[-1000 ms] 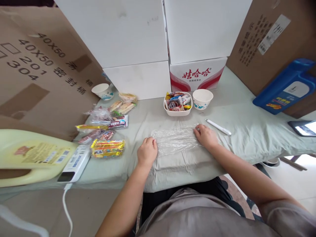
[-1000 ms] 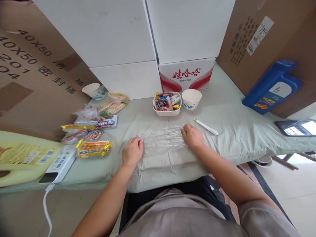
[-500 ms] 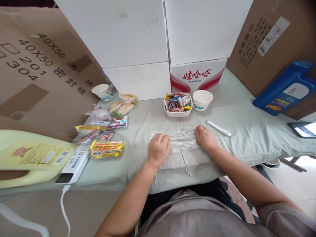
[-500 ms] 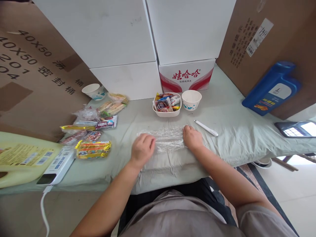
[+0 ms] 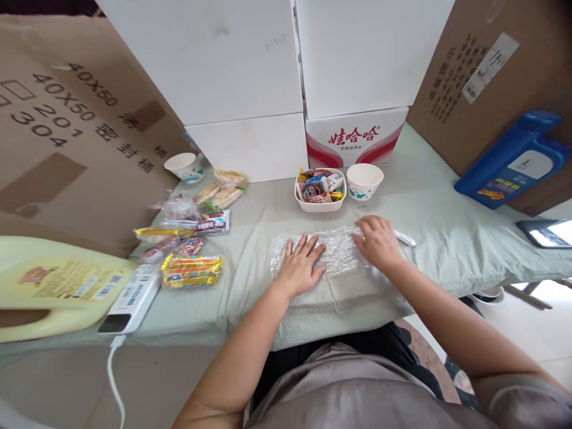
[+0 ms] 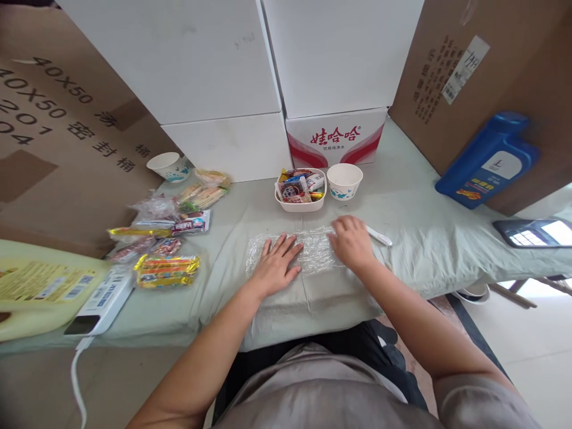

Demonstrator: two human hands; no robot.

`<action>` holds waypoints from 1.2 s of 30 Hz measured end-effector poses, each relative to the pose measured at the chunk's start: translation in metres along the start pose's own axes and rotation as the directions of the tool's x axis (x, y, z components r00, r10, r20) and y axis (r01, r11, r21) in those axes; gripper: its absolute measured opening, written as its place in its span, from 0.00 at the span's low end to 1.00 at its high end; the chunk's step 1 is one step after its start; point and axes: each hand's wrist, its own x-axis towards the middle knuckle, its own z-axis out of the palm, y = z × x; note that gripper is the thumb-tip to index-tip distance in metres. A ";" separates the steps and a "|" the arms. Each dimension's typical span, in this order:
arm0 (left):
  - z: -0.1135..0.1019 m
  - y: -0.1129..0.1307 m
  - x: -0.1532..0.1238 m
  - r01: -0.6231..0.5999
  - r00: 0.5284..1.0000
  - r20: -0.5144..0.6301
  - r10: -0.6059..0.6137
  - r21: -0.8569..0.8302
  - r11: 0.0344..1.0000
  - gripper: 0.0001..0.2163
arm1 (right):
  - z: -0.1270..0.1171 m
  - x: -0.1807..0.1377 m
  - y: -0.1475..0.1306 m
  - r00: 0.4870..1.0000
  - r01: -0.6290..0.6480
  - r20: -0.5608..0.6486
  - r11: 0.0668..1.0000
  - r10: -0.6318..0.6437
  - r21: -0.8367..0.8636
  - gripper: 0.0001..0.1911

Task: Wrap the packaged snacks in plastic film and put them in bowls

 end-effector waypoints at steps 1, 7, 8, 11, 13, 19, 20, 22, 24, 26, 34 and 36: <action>0.000 0.001 0.001 0.003 1.000 0.001 -0.003 0.003 1.000 0.25 | 0.002 -0.002 -0.008 0.991 0.130 0.027 0.991 -0.131 0.038 0.24; 0.004 -0.020 -0.009 0.094 0.995 -0.013 -0.094 0.036 0.995 0.31 | 0.026 -0.017 -0.021 0.912 0.278 0.272 0.950 -0.307 0.141 0.41; 0.004 -0.029 -0.016 0.137 0.990 -0.021 -0.137 0.049 0.989 0.32 | 0.027 -0.021 -0.015 0.916 0.265 0.273 0.955 -0.293 0.134 0.41; -0.004 -0.059 -0.045 0.258 0.965 -0.068 -0.253 0.086 0.962 0.34 | 0.020 -0.037 0.009 0.931 0.257 0.237 0.959 -0.279 0.121 0.42; -0.012 -0.070 -0.067 0.264 0.958 -0.138 -0.252 0.079 0.961 0.34 | 0.012 -0.052 0.023 0.938 0.269 0.187 0.954 -0.291 0.134 0.43; -0.025 -0.056 -0.097 -0.106 0.970 -0.228 0.089 -0.065 0.992 0.13 | -0.008 -0.082 0.035 0.931 0.347 0.006 0.887 -0.366 0.304 0.21; -0.023 -0.053 -0.096 -0.137 0.965 -0.234 0.117 -0.072 0.988 0.11 | -0.009 -0.083 0.035 0.931 0.353 -0.022 0.879 -0.365 0.321 0.16; -0.020 -0.052 -0.094 -0.162 0.956 -0.257 0.139 -0.071 0.984 0.11 | -0.009 -0.084 0.034 0.932 0.357 -0.063 0.875 -0.357 0.328 0.12; -0.018 -0.053 -0.092 -0.165 0.952 -0.274 0.137 -0.081 0.983 0.11 | -0.008 -0.084 0.033 0.935 0.353 -0.078 0.884 -0.346 0.306 0.12; -0.019 -0.054 -0.090 -0.160 0.951 -0.284 0.120 -0.120 0.980 0.10 | -0.010 -0.082 0.031 0.932 0.360 -0.074 0.886 -0.355 0.292 0.11; -0.030 -0.048 -0.089 -0.063 0.953 -0.302 -0.005 -0.215 0.975 0.08 | -0.018 -0.080 0.028 0.919 0.374 -0.033 0.844 -0.392 0.384 0.10; -0.029 -0.049 -0.088 -0.044 0.954 -0.300 -0.021 -0.210 0.977 0.09 | -0.018 -0.079 0.027 0.915 0.378 -0.010 0.847 -0.403 0.374 0.10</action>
